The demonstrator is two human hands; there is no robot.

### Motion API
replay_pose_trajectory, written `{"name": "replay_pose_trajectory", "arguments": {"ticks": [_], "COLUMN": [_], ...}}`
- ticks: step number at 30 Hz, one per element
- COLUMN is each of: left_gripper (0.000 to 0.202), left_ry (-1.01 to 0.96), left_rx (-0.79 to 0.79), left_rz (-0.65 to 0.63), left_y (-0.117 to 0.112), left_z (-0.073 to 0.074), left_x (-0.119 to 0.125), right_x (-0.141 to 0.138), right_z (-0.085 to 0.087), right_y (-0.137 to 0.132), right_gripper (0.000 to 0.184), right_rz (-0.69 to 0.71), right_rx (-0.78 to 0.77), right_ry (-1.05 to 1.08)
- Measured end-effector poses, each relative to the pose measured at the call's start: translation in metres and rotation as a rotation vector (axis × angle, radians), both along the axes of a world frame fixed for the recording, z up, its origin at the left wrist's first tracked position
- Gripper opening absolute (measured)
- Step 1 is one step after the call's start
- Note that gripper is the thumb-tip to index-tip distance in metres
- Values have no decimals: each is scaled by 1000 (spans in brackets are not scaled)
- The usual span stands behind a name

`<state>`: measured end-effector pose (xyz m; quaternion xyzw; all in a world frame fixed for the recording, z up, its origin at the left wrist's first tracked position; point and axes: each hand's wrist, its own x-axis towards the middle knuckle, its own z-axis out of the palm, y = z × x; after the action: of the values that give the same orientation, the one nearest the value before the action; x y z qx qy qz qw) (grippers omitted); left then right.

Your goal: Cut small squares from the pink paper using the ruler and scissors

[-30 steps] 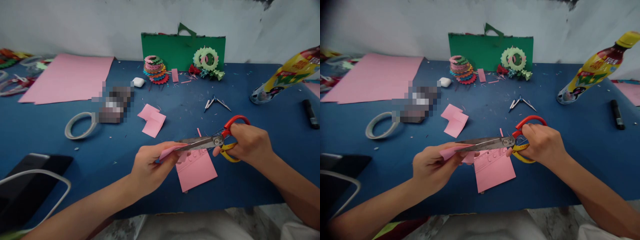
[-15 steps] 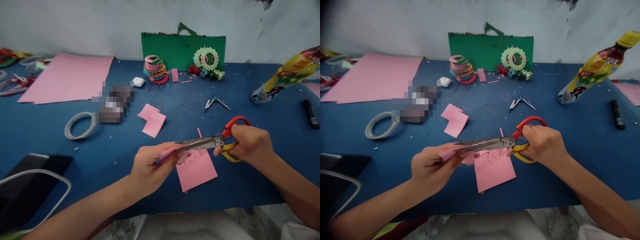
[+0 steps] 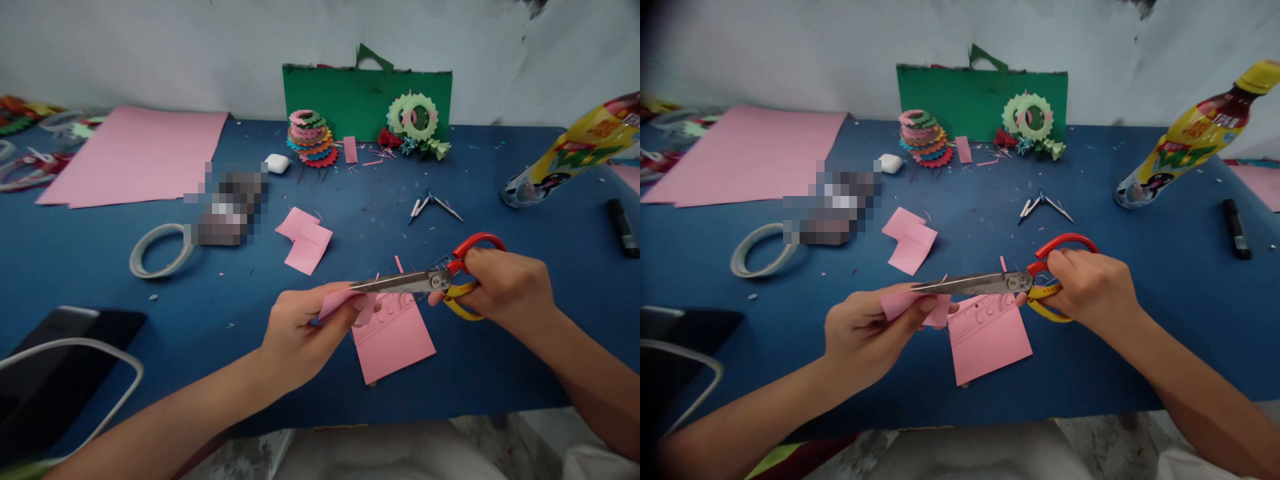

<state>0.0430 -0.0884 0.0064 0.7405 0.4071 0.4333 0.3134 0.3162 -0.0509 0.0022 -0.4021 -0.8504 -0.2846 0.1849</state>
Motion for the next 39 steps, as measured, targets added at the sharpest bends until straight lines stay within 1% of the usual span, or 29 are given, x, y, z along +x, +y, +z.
{"name": "replay_pose_trajectory", "arguments": {"ticks": [3, 6, 12, 16, 19, 22, 25, 30, 33, 39], "left_gripper": [17, 21, 20, 23, 21, 19, 18, 15, 17, 19], "left_ry": [-47, -104, -79, -78, -54, -37, -48, -45, -24, -10], "left_rx": [-30, -40, 22, 43, 49, 30, -4, -35, -46, -76], "left_rz": [6, -17, -10, -46, -71, -82, -94, -76, -79, -59], "left_y": [0, 0, 1, 1, 2, 2, 1, 0, 0, -1], "left_z": [0, 0, -1, -2, -2, -1, -2, -1, 0, -1], "left_x": [1, 2, 3, 1, 1, 0, 0, 1, 1, 1], "right_x": [-1, -2, -3, -4, -4, -5, -6, -5, -5, -3], "right_z": [1, 0, 3, 7, 4, 0, -3, -2, -1, -1], "right_y": [0, 1, 1, -1, -1, -1, -1, 0, 0, -1], "right_gripper": [47, 50, 49, 44, 44, 43, 42, 44, 44, 43], "right_rz": [-3, -11, 8, 18, 23, 20, 24, 31, 38, 6], "right_rx": [0, -21, -22, -28, -50, -80, -76, -63, -50, -44], "right_ry": [8, 27, -4, -50, -6, 32, 40, 36, 35, 15]}}
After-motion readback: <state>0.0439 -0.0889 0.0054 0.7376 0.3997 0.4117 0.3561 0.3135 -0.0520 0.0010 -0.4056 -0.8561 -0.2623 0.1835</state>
